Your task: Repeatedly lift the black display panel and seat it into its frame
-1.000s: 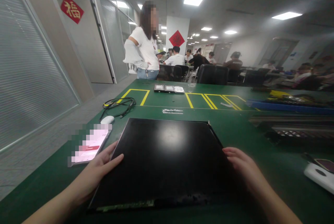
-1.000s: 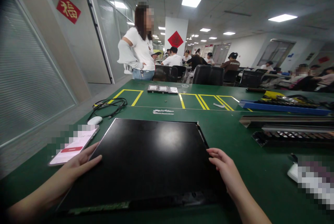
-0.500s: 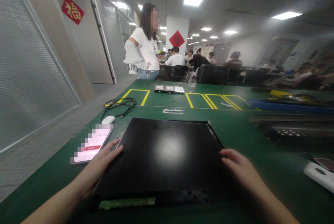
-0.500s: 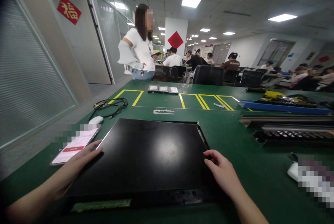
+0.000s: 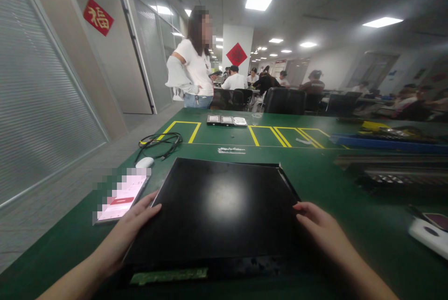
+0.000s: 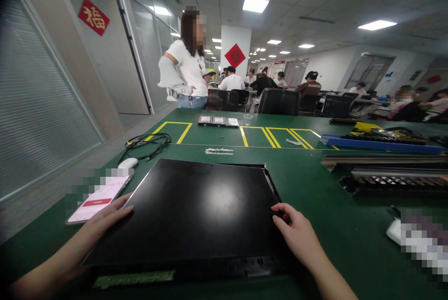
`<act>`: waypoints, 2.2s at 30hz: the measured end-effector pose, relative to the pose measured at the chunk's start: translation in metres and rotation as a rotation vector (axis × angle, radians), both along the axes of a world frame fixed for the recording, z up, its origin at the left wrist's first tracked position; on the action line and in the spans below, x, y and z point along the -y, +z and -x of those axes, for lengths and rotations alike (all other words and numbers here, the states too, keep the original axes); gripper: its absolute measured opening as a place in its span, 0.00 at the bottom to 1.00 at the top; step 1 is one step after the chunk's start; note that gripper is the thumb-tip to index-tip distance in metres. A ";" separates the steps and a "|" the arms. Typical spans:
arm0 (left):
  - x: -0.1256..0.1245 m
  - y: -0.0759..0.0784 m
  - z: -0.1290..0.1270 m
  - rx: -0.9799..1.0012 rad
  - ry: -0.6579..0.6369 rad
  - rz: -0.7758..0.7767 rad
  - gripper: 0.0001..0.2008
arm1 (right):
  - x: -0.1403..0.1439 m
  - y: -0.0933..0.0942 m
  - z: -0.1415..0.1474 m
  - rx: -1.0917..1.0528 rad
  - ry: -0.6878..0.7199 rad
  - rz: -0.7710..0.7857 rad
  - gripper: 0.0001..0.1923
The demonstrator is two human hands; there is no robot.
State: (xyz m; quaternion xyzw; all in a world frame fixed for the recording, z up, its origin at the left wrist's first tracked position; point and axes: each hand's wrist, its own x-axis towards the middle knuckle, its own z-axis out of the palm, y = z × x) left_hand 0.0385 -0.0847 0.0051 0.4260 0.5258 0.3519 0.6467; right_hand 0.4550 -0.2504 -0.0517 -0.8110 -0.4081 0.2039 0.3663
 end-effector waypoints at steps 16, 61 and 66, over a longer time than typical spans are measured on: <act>0.000 -0.002 -0.002 0.021 0.031 0.033 0.42 | 0.001 0.003 0.005 0.073 0.024 0.012 0.20; 0.003 0.000 -0.006 0.122 -0.027 0.003 0.51 | -0.001 0.005 0.006 0.210 0.084 0.023 0.18; 0.003 -0.003 -0.006 0.165 -0.057 -0.043 0.48 | -0.001 0.013 0.024 0.229 0.046 -0.170 0.16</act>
